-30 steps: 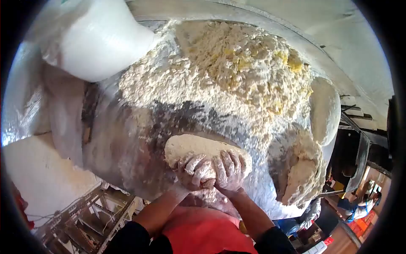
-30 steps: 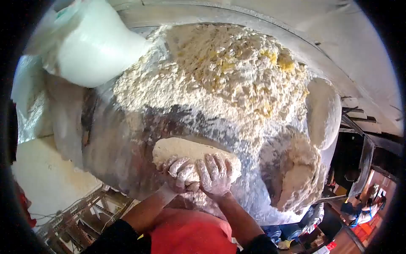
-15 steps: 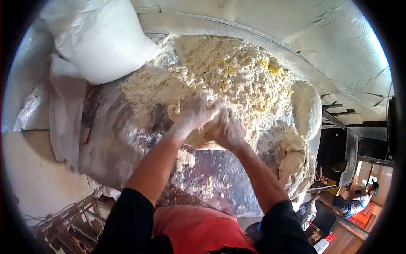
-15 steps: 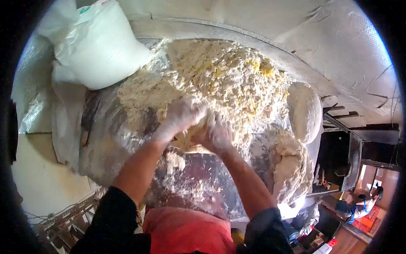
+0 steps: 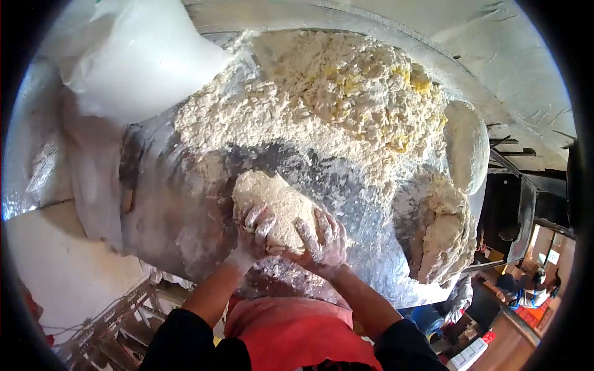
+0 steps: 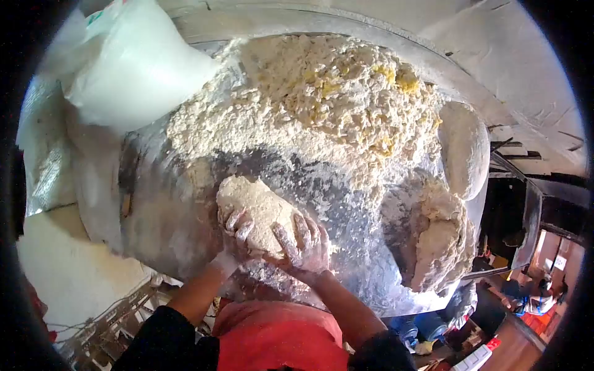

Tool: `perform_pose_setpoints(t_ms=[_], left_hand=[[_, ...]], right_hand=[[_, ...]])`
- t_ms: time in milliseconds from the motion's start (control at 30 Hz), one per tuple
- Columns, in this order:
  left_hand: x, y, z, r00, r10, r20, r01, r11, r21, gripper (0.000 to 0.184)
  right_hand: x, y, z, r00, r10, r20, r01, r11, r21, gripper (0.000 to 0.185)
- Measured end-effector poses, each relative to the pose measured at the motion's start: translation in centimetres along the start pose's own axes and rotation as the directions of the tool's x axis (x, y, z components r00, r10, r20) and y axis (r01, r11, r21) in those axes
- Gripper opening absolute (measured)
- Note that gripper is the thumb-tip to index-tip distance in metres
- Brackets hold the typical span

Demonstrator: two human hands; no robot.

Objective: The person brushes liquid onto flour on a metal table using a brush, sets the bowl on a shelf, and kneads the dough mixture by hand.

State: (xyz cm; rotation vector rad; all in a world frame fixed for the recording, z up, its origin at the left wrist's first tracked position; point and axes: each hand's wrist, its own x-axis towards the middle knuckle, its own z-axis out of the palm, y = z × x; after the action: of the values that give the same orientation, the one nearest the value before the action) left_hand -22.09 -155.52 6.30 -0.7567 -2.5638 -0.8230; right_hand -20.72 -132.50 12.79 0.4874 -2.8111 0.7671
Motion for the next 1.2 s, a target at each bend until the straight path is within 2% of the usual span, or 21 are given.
perform_pose_setpoints(t_ms=[100,200,233,267,300,333,367,433,467,533,600,633,667,700,767,800,900,1000,1100,1167,1200], left_hand=[[2.4,-0.4,1.4,0.998,0.011,-0.054,-0.011,1.000,0.008,0.071],[6.0,-0.7,3.1,0.976,0.080,-0.202,-0.074,0.997,0.037,0.069],[6.7,-1.1,3.2,0.978,0.125,-0.165,-0.108,0.989,0.105,0.070],[8.9,-1.1,3.0,0.980,0.144,-0.141,-0.125,0.983,0.137,0.071],[12.3,-0.7,2.5,0.992,0.070,-0.104,-0.063,0.995,0.073,0.073],[16.1,0.1,1.7,0.989,-0.143,-0.035,0.136,0.979,-0.150,0.076],[20.5,1.6,-1.1,0.886,-0.449,0.115,0.449,0.770,-0.454,0.080],[24.7,3.8,-7.5,0.555,-0.786,0.273,0.738,0.313,-0.598,0.074],[24.9,4.4,-9.4,0.411,-0.849,0.333,0.772,0.129,-0.623,0.072],[16.5,2.1,-6.2,0.508,-0.846,0.160,0.735,0.329,-0.593,0.067],[6.8,-2.4,-0.6,0.553,-0.826,0.112,0.724,0.410,-0.555,0.062],[3.0,-2.5,0.5,0.427,-0.860,0.281,0.584,0.025,-0.811,0.057],[4.7,0.9,-3.7,0.401,-0.829,0.390,0.517,-0.147,-0.843,0.055],[3.8,1.2,-3.9,0.399,-0.837,0.376,0.507,-0.140,-0.851,0.055],[1.7,0.9,-4.1,0.403,-0.862,0.308,0.657,0.038,-0.753,0.055],[1.4,0.7,-4.1,0.370,-0.883,0.289,0.684,0.048,-0.728,0.054],[1.7,0.1,-3.9,0.374,-0.877,0.302,0.642,0.010,-0.766,0.054],[3.4,0.8,-7.0,0.379,-0.895,0.235,0.763,0.158,-0.627,0.051],[0.5,-2.6,-9.8,0.726,-0.687,0.029,0.688,0.725,-0.031,0.048],[4.1,-2.5,-19.8,0.625,-0.686,0.373,0.440,0.704,0.557,0.048],[5.8,-2.5,-22.7,0.595,-0.731,0.334,0.629,0.682,0.373,0.048]], right_hand=[[1.9,2.0,-0.8,0.997,0.000,0.073,-0.004,0.999,0.049,0.088],[2.0,6.7,2.6,0.994,-0.107,-0.037,0.113,0.910,0.400,0.107],[3.8,6.8,-0.4,0.942,0.053,0.331,-0.134,0.965,0.227,0.117],[2.2,10.0,2.2,0.896,0.114,0.429,-0.117,0.993,-0.020,0.123],[3.6,11.2,2.0,0.813,0.185,0.552,-0.435,0.823,0.365,0.124],[5.1,12.3,1.7,0.707,0.252,0.661,-0.695,0.420,0.584,0.124],[4.9,14.5,2.9,0.588,0.285,0.757,-0.807,0.273,0.524,0.121],[7.7,8.2,-0.5,0.566,0.433,0.702,-0.822,0.370,0.434,0.119],[7.3,6.0,-2.6,0.715,0.336,0.612,-0.664,0.600,0.446,0.112],[6.4,1.6,-6.7,0.928,0.101,0.359,-0.216,0.931,0.295,0.099],[4.5,-0.3,-6.8,0.944,-0.054,0.325,-0.050,0.951,0.305,0.094],[4.0,-0.9,-6.7,0.952,-0.003,0.305,-0.120,0.916,0.382,0.087],[4.1,-1.1,-6.5,0.959,0.041,0.281,-0.170,0.875,0.454,0.081],[2.9,-0.6,-4.9,0.890,0.275,0.363,-0.417,0.813,0.407,0.080],[1.7,1.0,-1.4,0.807,0.405,0.430,-0.590,0.539,0.601,0.081],[1.8,0.8,-0.5,0.811,0.382,0.443,-0.585,0.544,0.602,0.081],[3.7,-1.4,0.7,0.637,0.347,0.688,-0.695,-0.126,0.708,0.088],[5.0,-4.4,4.0,0.728,0.297,0.618,-0.649,0.009,0.761,0.082],[8.7,-8.1,1.5,0.788,0.167,0.592,-0.614,0.148,0.775,0.086],[11.5,-13.1,-1.3,0.763,0.092,0.640,-0.640,-0.029,0.768,0.083],[12.6,-14.4,-0.9,0.769,0.000,0.639,-0.638,-0.065,0.768,0.082]])
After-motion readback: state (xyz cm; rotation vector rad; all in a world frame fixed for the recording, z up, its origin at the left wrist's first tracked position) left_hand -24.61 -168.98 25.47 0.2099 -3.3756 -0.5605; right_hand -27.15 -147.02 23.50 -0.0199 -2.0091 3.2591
